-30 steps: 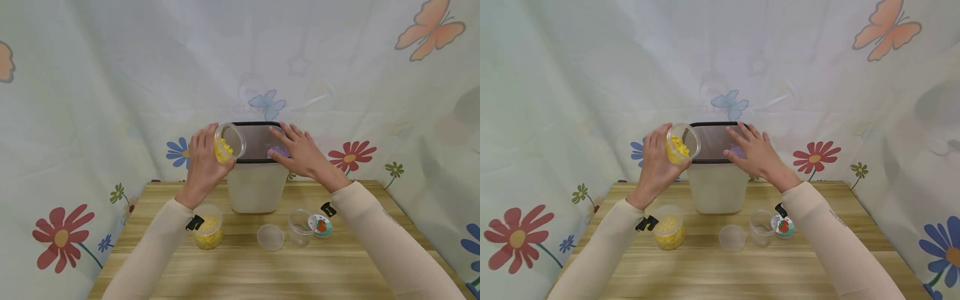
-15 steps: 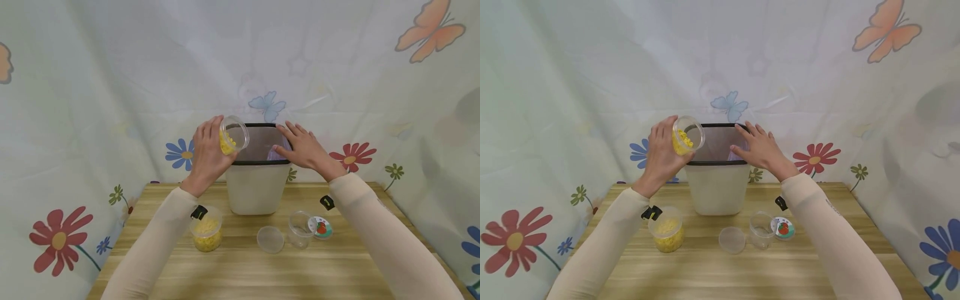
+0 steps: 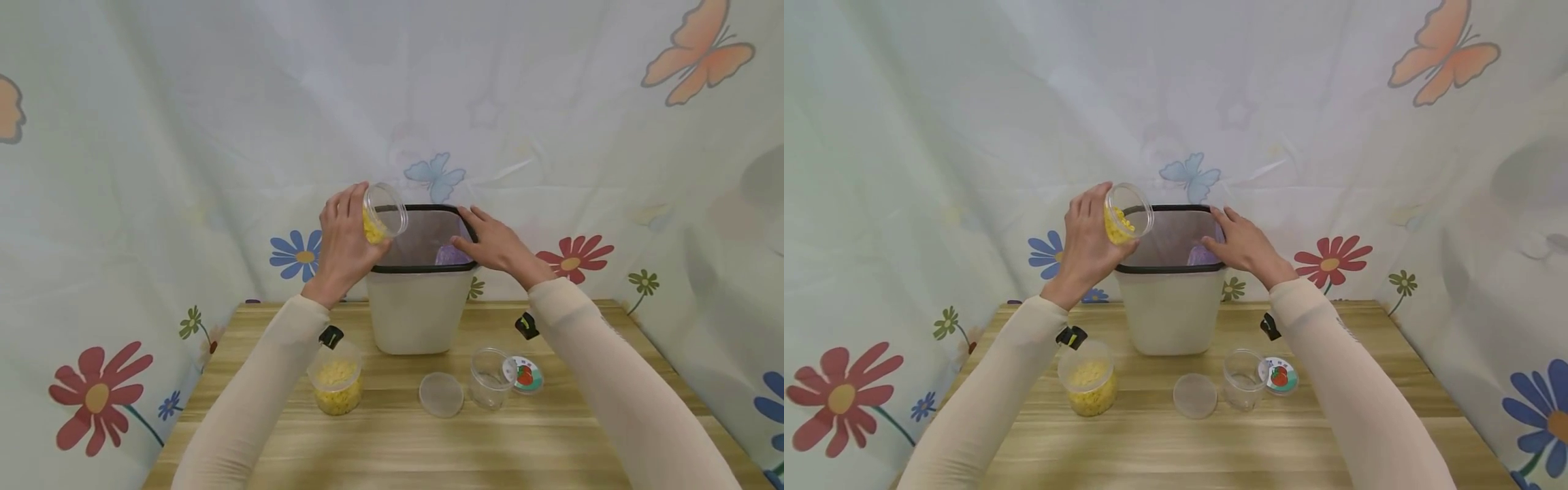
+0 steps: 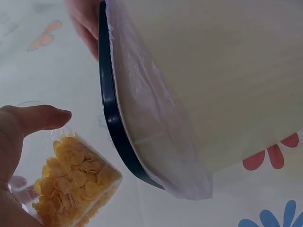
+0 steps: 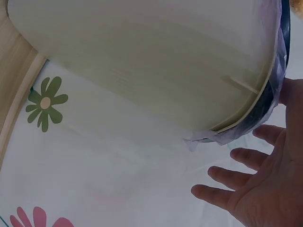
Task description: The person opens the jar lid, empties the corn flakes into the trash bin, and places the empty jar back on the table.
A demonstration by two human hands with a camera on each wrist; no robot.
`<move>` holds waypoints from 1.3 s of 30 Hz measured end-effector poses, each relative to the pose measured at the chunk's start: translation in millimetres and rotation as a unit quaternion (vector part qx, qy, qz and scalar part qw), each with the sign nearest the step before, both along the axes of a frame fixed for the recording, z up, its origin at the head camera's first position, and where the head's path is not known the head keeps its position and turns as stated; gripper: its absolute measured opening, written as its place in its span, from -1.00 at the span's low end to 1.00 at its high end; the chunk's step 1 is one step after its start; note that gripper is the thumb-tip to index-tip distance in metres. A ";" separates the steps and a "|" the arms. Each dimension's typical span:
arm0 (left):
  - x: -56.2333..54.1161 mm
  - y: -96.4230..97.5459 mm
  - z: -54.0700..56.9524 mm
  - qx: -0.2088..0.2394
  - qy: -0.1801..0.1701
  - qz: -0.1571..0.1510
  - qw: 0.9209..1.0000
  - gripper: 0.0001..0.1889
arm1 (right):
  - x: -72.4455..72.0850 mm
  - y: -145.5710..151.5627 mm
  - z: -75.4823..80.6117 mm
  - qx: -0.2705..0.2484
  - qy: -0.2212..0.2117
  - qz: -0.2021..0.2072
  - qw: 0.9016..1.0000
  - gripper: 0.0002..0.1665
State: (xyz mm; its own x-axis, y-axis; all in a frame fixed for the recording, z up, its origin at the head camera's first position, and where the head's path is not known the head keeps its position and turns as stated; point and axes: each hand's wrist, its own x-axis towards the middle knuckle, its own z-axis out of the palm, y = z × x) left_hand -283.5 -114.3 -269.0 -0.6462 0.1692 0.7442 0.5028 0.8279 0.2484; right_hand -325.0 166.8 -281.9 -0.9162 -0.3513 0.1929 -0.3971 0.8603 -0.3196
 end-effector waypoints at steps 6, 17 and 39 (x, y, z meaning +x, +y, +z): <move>-7.2 -0.2 -0.8 -0.003 -0.004 0.004 1.000 0.02 | -9.4 0.8 -5.5 -0.021 -0.011 -0.021 1.000 -0.18; -18.3 -4.2 -1.8 -0.003 -0.024 0.009 1.000 0.02 | -22.5 -7.6 -9.8 -0.060 -0.038 -0.088 0.994 -0.26; -42.2 -3.3 -1.4 -0.051 -0.024 0.020 0.998 0.01 | -27.9 -16.1 -16.9 -0.095 -0.010 -0.128 0.987 -0.30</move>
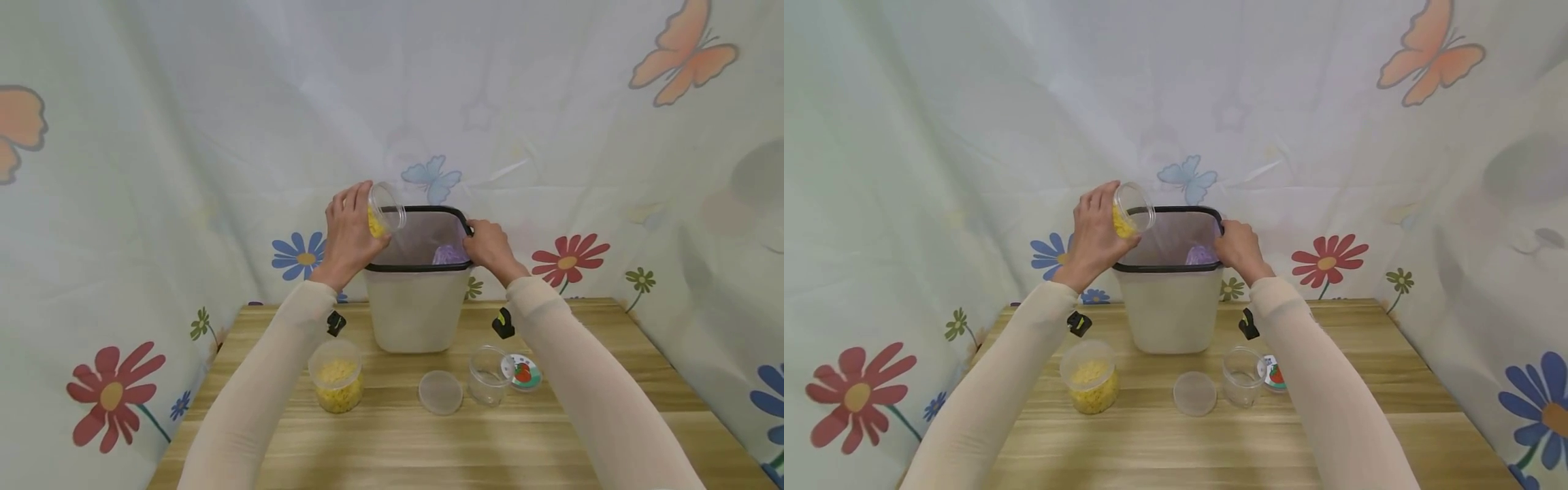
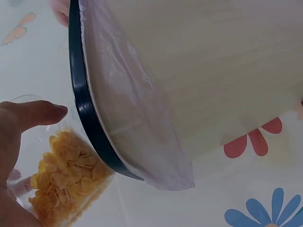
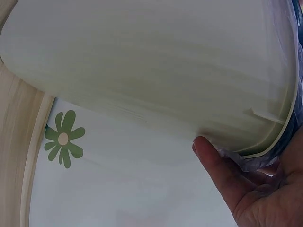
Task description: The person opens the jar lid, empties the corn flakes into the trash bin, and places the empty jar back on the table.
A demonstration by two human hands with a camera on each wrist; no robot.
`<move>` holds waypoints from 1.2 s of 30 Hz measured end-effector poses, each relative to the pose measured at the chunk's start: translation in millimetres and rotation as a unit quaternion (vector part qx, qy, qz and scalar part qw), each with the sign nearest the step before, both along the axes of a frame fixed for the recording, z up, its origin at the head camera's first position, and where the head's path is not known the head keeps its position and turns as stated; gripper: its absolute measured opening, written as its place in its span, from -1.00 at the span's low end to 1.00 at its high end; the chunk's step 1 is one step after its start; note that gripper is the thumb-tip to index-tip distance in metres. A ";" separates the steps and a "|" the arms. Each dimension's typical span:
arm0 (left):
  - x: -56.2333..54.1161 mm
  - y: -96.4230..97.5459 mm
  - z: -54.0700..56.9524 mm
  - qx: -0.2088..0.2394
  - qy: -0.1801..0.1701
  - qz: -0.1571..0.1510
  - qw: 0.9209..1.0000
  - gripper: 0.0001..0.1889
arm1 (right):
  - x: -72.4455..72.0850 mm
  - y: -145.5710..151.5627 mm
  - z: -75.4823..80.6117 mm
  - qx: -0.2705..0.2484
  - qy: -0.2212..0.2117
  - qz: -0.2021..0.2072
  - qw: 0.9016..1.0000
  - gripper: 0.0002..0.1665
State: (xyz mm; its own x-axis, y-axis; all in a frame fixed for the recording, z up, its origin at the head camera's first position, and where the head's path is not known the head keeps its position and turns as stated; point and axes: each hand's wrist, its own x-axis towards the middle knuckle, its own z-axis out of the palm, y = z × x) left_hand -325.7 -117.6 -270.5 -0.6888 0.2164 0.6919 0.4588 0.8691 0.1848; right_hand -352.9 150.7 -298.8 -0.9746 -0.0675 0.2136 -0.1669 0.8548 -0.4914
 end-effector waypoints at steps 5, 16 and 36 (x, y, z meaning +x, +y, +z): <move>-3.4 2.6 3.2 -0.021 0.001 0.007 1.000 0.01 | 0.2 0.6 0.8 -0.006 -0.010 0.006 1.000 -0.31; -11.4 5.8 5.6 -0.053 -0.016 0.013 0.998 -0.01 | -1.6 -1.8 1.5 -0.018 -0.019 0.010 1.000 -0.32; -23.0 7.0 4.6 -0.167 -0.038 0.029 0.985 -0.05 | -3.3 -4.8 1.1 -0.019 -0.027 -0.005 0.999 -0.31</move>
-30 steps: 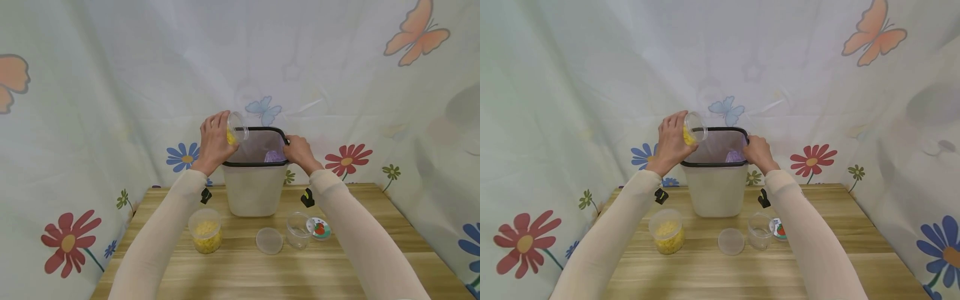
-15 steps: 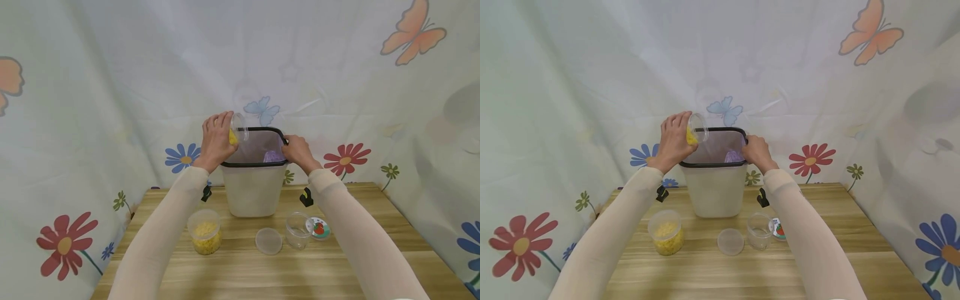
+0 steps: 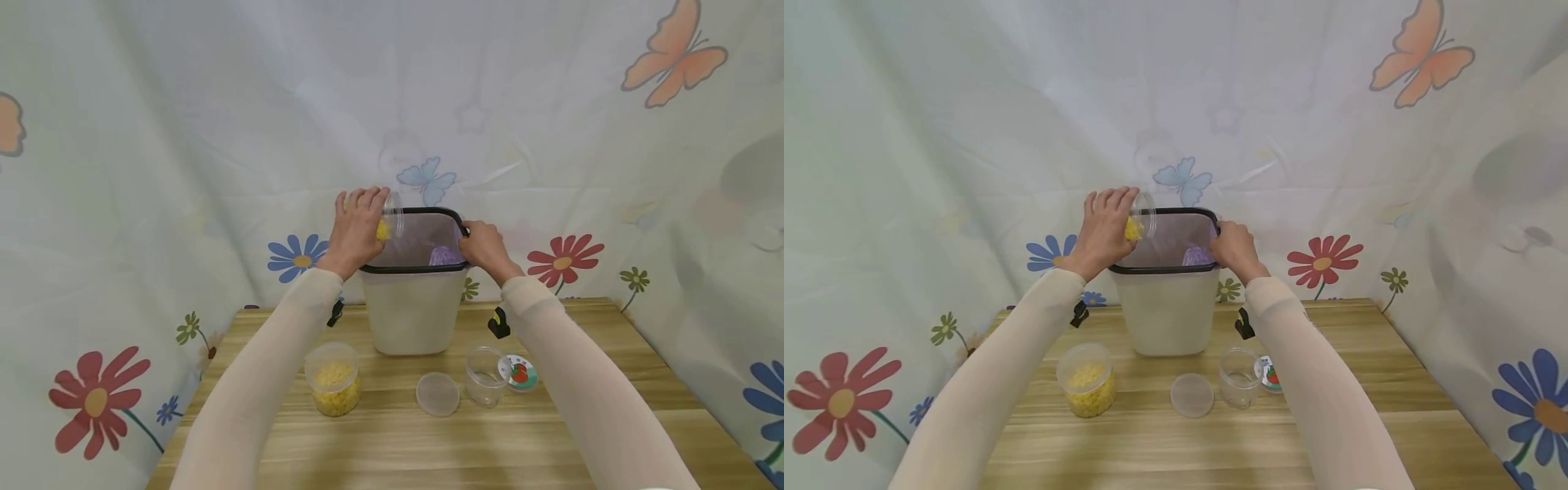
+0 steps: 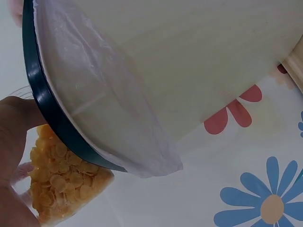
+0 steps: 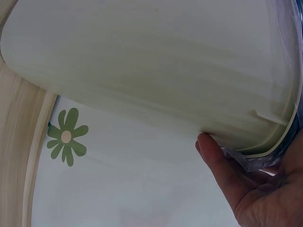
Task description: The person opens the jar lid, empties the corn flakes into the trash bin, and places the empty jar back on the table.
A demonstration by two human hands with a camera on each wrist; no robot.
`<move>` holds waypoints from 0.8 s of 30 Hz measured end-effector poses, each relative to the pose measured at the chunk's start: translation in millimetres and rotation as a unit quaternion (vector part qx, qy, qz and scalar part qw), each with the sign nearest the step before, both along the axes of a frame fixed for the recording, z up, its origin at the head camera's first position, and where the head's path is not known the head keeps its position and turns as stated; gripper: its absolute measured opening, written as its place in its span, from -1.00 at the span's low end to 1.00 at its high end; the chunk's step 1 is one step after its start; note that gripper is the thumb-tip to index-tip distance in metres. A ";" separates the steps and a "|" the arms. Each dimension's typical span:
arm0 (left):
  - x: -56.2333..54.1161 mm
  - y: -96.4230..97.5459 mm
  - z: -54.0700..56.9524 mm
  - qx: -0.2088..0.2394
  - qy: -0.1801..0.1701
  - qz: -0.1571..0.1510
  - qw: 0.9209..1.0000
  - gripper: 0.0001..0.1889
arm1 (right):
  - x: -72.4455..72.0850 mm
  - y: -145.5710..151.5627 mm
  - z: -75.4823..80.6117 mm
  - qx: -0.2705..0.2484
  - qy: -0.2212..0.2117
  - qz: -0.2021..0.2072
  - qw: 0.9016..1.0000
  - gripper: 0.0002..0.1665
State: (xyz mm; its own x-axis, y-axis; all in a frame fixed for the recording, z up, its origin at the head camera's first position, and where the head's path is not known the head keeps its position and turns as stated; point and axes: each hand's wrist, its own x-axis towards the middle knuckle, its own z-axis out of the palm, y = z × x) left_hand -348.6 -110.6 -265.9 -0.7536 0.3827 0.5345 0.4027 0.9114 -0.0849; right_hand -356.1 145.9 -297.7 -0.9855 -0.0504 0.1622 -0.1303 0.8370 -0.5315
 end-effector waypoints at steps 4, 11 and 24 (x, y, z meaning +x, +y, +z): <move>-0.5 0.3 -0.9 -0.019 0.008 -0.008 1.000 -0.09 | 0.7 -0.9 0.7 0.001 0.002 -0.003 1.000 -0.31; -3.2 -0.7 -3.5 -0.042 0.014 -0.012 0.999 -0.10 | 1.1 -1.1 0.2 0.005 0.003 0.000 1.000 -0.32; -5.1 -0.3 -4.1 -0.094 0.022 -0.012 0.995 -0.07 | 1.2 0.0 1.4 0.007 0.008 0.000 1.000 -0.31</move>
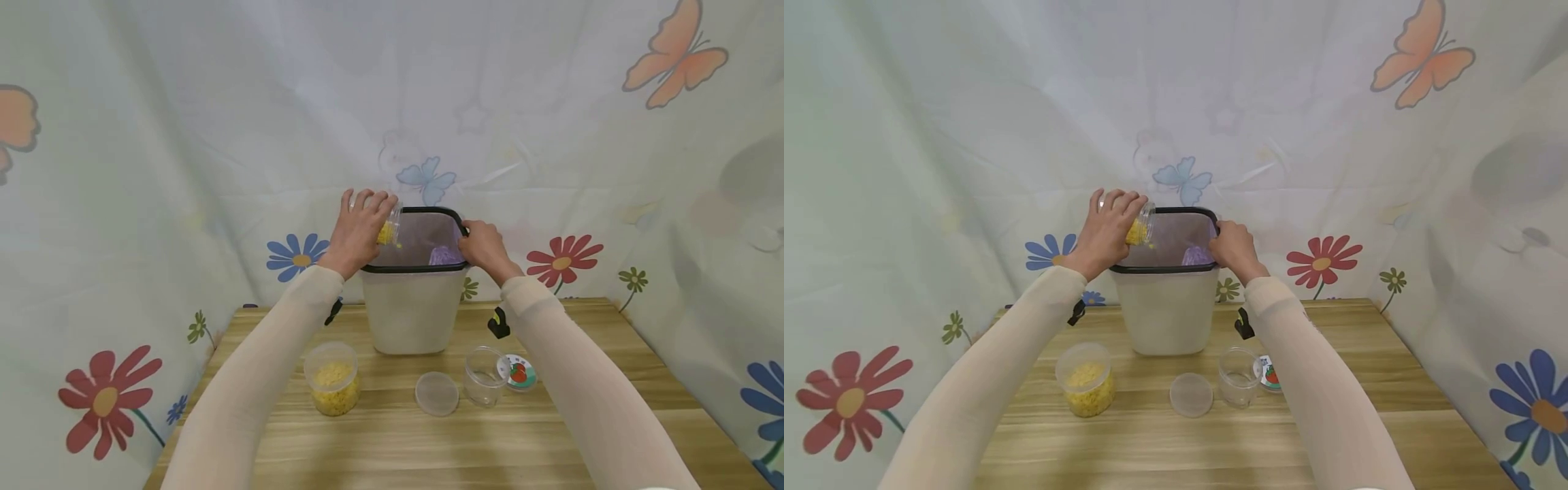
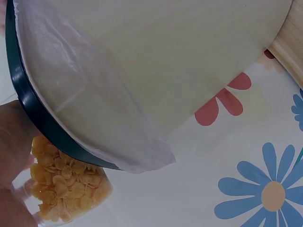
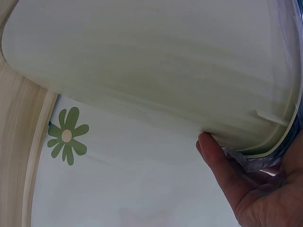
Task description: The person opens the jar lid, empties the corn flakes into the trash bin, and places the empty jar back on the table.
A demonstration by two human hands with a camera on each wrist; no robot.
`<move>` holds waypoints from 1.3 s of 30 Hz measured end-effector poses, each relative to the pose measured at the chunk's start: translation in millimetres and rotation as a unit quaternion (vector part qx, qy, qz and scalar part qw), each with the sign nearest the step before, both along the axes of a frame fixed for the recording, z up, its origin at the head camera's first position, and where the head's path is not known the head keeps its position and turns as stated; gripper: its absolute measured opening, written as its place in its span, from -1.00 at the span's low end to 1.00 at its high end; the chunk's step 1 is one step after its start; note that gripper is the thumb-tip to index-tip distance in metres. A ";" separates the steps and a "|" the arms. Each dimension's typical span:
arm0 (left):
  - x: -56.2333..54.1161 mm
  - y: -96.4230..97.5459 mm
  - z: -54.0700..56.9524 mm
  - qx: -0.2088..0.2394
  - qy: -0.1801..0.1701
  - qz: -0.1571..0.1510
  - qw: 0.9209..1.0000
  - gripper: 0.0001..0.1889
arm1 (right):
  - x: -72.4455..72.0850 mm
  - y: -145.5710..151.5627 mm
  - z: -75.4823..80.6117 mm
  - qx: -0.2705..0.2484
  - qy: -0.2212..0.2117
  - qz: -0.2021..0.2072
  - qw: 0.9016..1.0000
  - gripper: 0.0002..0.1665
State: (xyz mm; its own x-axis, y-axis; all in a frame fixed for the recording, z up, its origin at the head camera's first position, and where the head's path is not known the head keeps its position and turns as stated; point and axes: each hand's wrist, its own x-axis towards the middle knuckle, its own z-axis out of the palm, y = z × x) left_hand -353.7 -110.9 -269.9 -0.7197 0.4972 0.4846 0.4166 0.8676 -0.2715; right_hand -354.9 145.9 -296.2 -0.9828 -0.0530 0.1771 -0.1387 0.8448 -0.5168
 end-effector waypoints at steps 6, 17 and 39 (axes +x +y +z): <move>-0.9 0.6 -1.7 -0.016 0.006 0.000 1.000 -0.04 | -0.5 0.4 -0.1 -0.001 -0.002 -0.001 1.000 -0.32; -3.9 0.1 -2.6 -0.036 0.025 -0.004 0.999 -0.08 | -2.2 0.3 -1.5 0.000 -0.002 -0.007 1.000 -0.32; -2.0 2.2 -0.9 -0.073 0.033 -0.008 0.997 -0.12 | -1.4 -1.7 -2.8 0.005 0.003 -0.013 1.000 -0.31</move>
State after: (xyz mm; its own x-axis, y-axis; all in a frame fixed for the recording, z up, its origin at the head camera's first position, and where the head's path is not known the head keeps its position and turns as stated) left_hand -355.7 -108.7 -270.8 -0.6795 0.5777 0.4523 0.4075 0.8098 -0.4222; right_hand -356.3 144.2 -299.0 -0.9828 -0.0298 0.1821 -0.1198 0.8537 -0.5067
